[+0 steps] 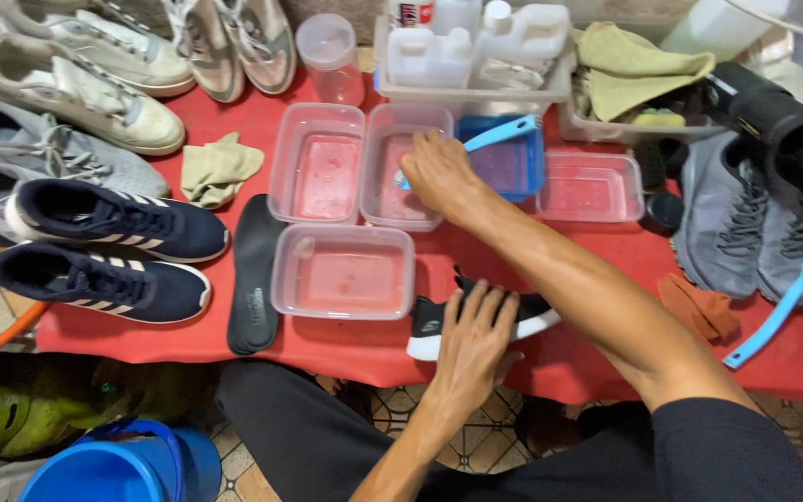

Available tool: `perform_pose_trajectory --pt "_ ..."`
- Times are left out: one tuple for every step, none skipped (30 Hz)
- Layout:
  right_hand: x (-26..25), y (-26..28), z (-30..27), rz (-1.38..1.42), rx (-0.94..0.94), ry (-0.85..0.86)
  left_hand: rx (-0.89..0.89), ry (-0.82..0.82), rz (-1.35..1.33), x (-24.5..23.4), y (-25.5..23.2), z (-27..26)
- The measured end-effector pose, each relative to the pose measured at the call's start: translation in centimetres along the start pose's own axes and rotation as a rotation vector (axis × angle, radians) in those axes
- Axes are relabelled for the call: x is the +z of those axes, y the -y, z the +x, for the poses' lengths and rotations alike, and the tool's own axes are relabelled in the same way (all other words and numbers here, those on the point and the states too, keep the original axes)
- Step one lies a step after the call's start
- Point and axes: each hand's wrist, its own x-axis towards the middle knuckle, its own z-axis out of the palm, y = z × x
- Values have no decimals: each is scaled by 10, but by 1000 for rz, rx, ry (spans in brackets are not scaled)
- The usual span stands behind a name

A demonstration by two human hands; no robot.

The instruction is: The person scrubs a black sneaker with a blue brush, repeatedly dipping the brush into containers of soapy water and cleaning the upper and sole. The person rotates the shoe to access different areas and continues scrubbing throughout the clip.

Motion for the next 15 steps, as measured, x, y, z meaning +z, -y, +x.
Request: perform_pose_trajectory --pt "16 6 10 -1 -6 -1 -4 -5 1 0 5 -3" --pt "32 11 17 -179 -9 -5 44 -17 16 2 9 -7" --pt "49 16 24 -356 -12 -9 91 -28 32 4 12 -10" --pt "38 16 25 -360 -16 -4 89 -31 25 4 15 -11" --pt "26 16 26 -219 26 108 89 -48 -19 5 17 -11" --pt "15 15 26 -78 72 217 93 -66 -64 7 18 -11" --pt "-3 8 17 -83 73 221 94 -68 -70 3 20 -10" --pt "-20 2 8 65 83 206 44 -28 -76 0 20 -10" --pt "-38 -4 -1 214 94 191 -5 14 -82 -3 20 -9" --pt "-61 -5 -18 211 98 197 -4 15 -90 -4 22 -9" --pt "-85 -7 -35 281 135 183 -20 30 -53 -4 23 -8" --pt "-109 -11 -54 352 177 168 -32 49 -18 -4 23 -6" --pt "-120 -13 -77 349 187 173 -26 54 -25 -2 23 -4" --pt "-131 -15 -99 368 174 98 -43 68 -41 1 25 -2" --pt "-142 -16 -121 386 161 23 -60 81 -56 3 26 -1"
